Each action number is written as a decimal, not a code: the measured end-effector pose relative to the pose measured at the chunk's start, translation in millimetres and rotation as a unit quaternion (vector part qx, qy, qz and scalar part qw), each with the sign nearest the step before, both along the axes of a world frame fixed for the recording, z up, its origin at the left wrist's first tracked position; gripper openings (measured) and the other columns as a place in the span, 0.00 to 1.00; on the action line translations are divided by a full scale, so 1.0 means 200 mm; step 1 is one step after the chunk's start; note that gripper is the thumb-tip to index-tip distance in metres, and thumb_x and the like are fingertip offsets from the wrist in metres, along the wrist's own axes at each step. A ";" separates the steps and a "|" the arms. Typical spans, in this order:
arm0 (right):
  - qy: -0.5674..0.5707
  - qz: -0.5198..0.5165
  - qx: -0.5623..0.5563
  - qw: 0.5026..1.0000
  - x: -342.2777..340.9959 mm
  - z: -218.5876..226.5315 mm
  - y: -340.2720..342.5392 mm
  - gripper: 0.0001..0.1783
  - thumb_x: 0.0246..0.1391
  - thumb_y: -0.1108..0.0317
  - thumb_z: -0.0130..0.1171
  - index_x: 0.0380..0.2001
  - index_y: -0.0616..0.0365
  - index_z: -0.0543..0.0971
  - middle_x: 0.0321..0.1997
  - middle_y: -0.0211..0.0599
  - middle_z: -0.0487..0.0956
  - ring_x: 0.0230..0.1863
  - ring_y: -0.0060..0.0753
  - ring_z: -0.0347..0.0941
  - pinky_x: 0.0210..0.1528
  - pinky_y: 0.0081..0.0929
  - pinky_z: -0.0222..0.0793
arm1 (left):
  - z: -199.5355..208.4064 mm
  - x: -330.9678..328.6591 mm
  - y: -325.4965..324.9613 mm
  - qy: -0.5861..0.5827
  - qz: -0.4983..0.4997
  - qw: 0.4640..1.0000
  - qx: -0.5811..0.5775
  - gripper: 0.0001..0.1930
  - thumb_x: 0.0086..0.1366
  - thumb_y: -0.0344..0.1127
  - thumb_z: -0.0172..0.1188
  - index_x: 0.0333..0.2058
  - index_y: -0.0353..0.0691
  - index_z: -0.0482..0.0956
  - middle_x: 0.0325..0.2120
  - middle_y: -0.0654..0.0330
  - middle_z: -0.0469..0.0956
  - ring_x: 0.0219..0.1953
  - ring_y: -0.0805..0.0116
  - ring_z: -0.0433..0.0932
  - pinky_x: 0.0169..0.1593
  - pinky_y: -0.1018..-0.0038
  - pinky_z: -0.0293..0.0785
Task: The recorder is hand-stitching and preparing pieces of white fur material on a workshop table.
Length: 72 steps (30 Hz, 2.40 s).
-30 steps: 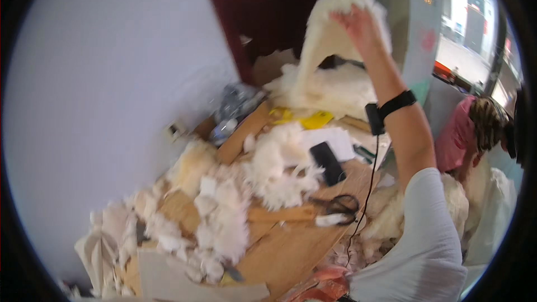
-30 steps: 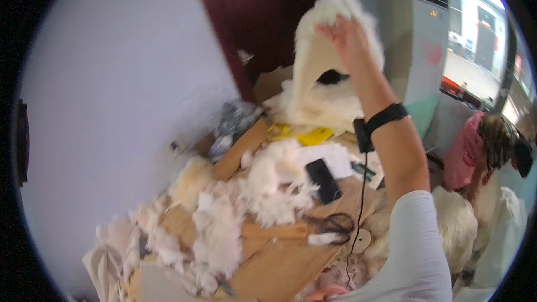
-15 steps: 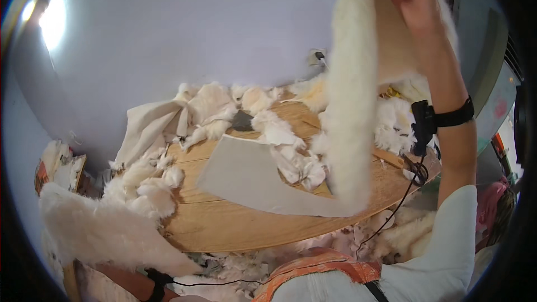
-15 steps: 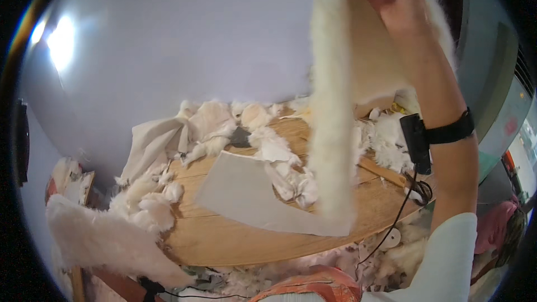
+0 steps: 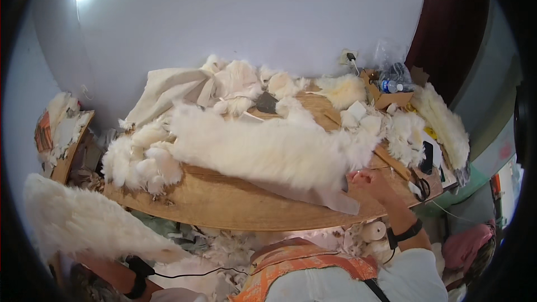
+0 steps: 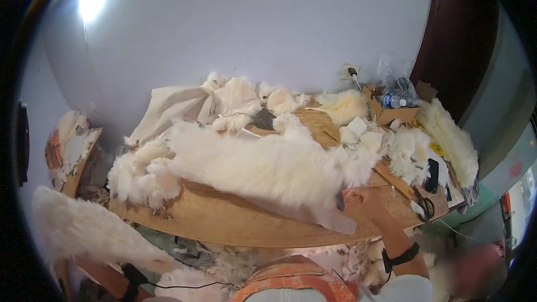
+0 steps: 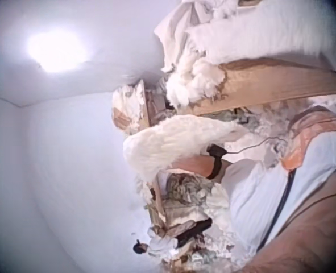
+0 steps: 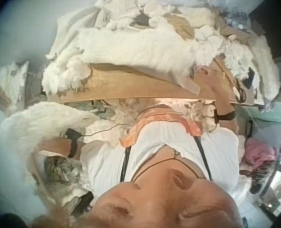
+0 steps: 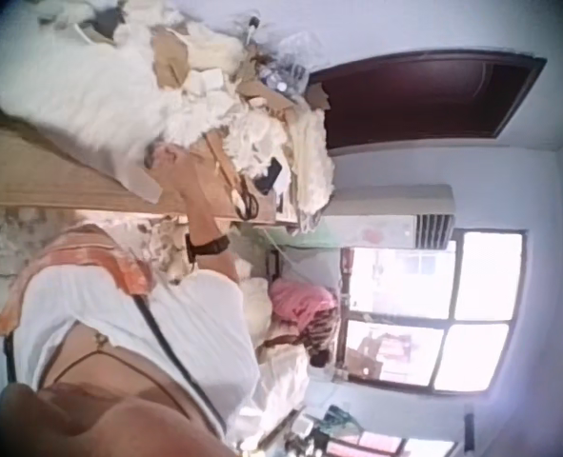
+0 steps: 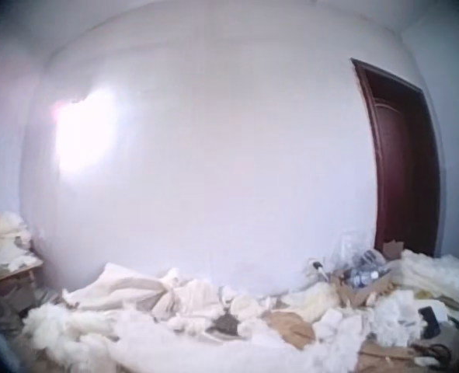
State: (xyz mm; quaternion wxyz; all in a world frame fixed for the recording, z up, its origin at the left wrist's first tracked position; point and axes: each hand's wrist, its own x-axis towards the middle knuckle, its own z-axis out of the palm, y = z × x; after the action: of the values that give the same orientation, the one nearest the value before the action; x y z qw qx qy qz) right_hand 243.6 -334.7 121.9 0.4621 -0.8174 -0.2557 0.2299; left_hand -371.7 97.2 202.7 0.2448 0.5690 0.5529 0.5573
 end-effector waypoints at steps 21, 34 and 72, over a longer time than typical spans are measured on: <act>-0.221 0.331 0.167 0.902 -0.27 0.33 0.77 0.07 0.54 0.65 0.50 0.31 0.57 0.73 0.35 0.41 0.73 0.39 0.46 0.70 0.43 0.39 0.66 | 0.45 0.18 -0.15 -0.144 -0.027 0.988 0.055 0.21 0.65 0.41 0.51 0.51 0.34 0.69 0.48 0.56 0.73 0.46 0.66 0.73 0.43 0.66 0.73; -0.219 0.447 0.139 0.856 -0.46 -0.40 0.67 0.17 0.51 0.68 0.56 0.47 0.51 0.75 0.47 0.43 0.75 0.48 0.45 0.70 0.51 0.39 0.65 | 0.92 1.04 0.07 -0.331 -0.266 0.902 0.079 0.22 0.65 0.43 0.51 0.52 0.34 0.68 0.49 0.56 0.72 0.47 0.65 0.73 0.43 0.66 0.73; -0.248 0.357 -0.143 0.889 -0.56 -0.21 0.23 0.25 0.50 0.66 0.53 0.54 0.44 0.69 0.57 0.40 0.66 0.58 0.46 0.63 0.59 0.37 0.61 | -0.71 1.37 -0.08 0.351 -0.261 0.889 0.133 0.17 0.49 0.32 0.65 0.38 0.38 0.71 0.36 0.53 0.70 0.42 0.49 0.68 0.45 0.60 0.66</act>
State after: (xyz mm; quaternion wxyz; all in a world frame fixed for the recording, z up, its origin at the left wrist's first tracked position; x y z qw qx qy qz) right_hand 132.3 -288.9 79.2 0.1482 -0.7585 -0.6012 0.2032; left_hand -98.1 81.9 60.6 0.0930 0.8786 0.3551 0.3057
